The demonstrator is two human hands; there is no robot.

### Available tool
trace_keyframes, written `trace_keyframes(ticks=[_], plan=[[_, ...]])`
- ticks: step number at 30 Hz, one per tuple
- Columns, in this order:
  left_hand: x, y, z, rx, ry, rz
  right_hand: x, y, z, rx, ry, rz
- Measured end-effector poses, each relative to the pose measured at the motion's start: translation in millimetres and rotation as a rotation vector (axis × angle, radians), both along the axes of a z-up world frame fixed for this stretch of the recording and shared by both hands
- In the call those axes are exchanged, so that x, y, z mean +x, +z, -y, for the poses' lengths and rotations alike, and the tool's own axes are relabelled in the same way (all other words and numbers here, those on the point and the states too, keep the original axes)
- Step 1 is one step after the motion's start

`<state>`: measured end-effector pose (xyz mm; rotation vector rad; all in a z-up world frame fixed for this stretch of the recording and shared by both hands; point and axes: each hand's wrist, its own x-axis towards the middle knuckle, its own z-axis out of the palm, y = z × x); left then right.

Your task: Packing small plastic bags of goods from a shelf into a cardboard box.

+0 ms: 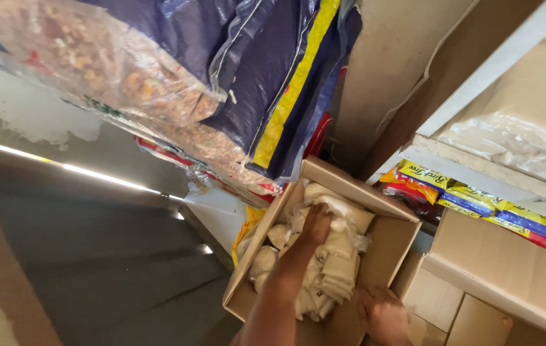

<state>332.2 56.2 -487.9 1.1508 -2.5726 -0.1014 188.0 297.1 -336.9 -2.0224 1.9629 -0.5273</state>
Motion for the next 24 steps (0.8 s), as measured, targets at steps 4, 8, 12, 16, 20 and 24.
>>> trace_keyframes(ticks=[4,8,12,16,20,24], plan=[[18.7,11.1,-4.6,0.326,-0.039,-0.343,2.7,15.9,0.4,-0.040,0.015,0.104],[24.6,40.7,-21.7,0.727,0.185,-0.636,5.7,35.9,1.6,0.042,-0.040,0.066],[19.9,145.7,-73.1,1.417,0.211,-1.362,-9.9,40.1,10.4,-0.019,-0.311,0.898],[6.0,199.2,-113.3,1.443,0.062,-1.527,-37.3,49.7,19.9,0.146,-0.364,1.479],[-2.4,253.2,-124.8,1.446,-0.063,-1.601,-55.0,64.0,21.5,0.292,-0.231,1.320],[-14.7,276.0,-118.9,1.424,-0.016,-1.603,-65.5,92.6,18.8,0.301,-0.278,1.130]])
